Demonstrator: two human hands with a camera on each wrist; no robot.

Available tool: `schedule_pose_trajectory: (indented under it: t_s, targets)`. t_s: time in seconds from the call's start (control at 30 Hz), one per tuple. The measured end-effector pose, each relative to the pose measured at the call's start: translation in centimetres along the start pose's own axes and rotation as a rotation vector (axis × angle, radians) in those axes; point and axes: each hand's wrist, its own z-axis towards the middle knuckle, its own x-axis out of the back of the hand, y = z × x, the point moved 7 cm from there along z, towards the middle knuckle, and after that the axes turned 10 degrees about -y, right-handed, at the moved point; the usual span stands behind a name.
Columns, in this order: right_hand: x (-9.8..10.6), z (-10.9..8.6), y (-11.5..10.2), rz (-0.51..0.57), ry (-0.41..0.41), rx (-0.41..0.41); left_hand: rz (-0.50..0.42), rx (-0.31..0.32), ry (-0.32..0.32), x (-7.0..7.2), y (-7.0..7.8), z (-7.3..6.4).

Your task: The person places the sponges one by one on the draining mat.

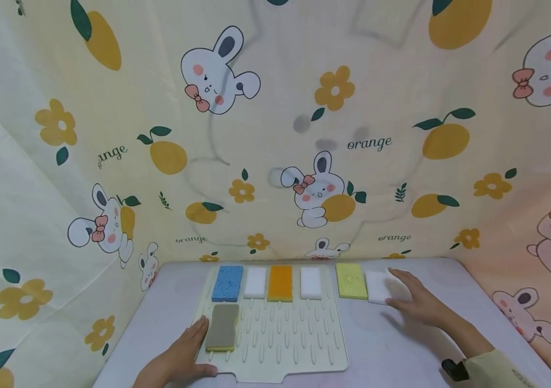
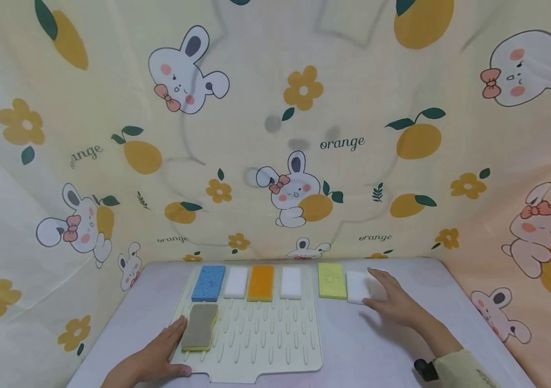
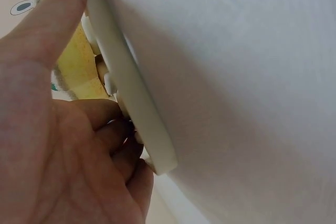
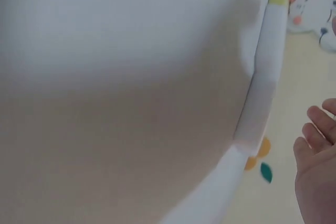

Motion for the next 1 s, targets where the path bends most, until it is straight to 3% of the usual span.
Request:
schedule_pose_trajectory:
  t_s: [0.17,0.33,0.47,0.67,1.0]
  targets:
    - [0.5,0.4,1.5,-0.040,-0.033,-0.064,0.002,-0.023,0.008,0.1,0.1,-0.2]
    - [0.9,1.0,2.5,-0.090,-0.054,-0.039,0.000,-0.026,0.011,0.3,0.3,-0.4]
    - [1.0,1.8,3.7,-0.125,-0.096,-0.065,-0.002,-0.010,0.013,0.4,0.4,-0.4]
    - [1.2,2.6,5.2,-0.066,-0.177,-0.140,-0.012,0.008,0.005,0.3,0.2,-0.4]
    - [1.0,3.5,6.4,0.004,-0.209,-0.183,-0.046,0.028,-0.026,-0.1,-0.4,0.0]
